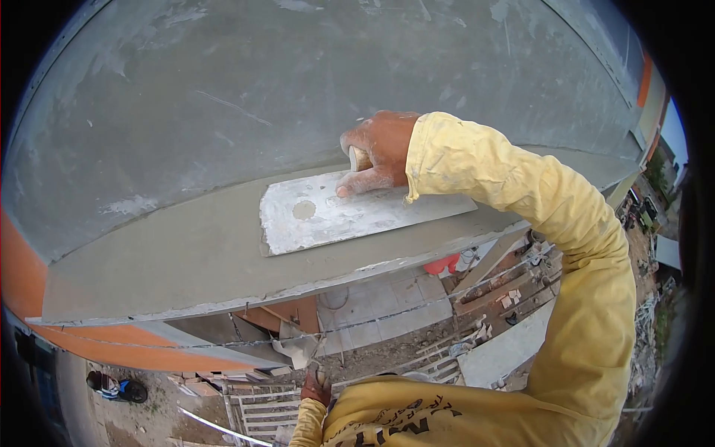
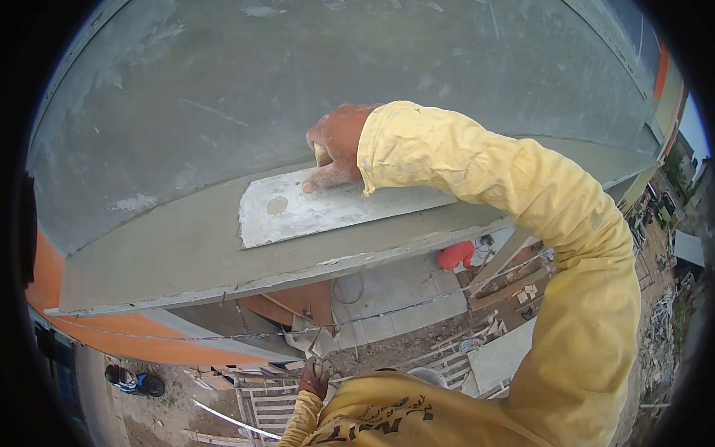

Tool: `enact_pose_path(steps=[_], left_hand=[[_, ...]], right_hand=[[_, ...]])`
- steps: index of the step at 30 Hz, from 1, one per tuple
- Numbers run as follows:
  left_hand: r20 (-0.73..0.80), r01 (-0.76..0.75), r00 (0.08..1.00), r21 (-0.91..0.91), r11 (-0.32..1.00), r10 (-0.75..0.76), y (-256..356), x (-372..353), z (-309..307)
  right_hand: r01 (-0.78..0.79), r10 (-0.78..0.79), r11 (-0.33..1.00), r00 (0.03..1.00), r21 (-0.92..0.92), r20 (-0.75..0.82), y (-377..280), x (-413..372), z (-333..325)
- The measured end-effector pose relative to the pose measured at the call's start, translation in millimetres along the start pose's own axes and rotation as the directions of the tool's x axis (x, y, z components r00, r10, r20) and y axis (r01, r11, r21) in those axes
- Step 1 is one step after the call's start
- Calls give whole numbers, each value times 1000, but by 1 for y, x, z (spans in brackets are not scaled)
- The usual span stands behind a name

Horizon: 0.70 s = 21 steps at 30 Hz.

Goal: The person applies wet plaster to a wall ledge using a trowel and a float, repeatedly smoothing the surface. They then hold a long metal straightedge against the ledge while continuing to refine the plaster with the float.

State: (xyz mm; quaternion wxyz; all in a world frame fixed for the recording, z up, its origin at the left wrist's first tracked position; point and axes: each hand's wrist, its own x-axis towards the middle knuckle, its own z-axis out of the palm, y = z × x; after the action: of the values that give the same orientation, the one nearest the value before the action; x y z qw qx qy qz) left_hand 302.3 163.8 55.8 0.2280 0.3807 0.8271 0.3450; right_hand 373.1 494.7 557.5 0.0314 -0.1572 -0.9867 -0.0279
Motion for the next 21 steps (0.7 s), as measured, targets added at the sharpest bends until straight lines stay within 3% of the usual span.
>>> enact_pose_path(steps=[5,6,8,14,15,16,18,21], left_hand=[[-21,-35,999,-6,999,35,-6,11,0],[43,40,998,24,999,-41,-3,14,-4],[95,126,987,50,991,-131,3,18,-7],[85,-33,996,95,995,25,-4,18,-9],[76,-47,996,29,998,45,-7,17,-9],[65,-62,996,-37,997,64,-10,15,-9],[54,-60,997,-31,998,61,-18,12,-9],[25,-71,997,-33,997,71,-31,8,-4]], right_hand=[[-14,7,999,976,32,216,-44,-56,-28],[-18,8,999,957,34,289,-48,-60,-32],[-39,24,997,976,66,216,-49,-54,-38],[-54,54,997,999,55,-1,-35,12,-28],[-28,30,999,999,42,-42,-34,23,-22],[-33,35,999,999,43,-41,-35,31,-18],[-34,32,999,998,42,48,-38,42,-12],[-35,33,998,998,53,49,-38,46,-7]])
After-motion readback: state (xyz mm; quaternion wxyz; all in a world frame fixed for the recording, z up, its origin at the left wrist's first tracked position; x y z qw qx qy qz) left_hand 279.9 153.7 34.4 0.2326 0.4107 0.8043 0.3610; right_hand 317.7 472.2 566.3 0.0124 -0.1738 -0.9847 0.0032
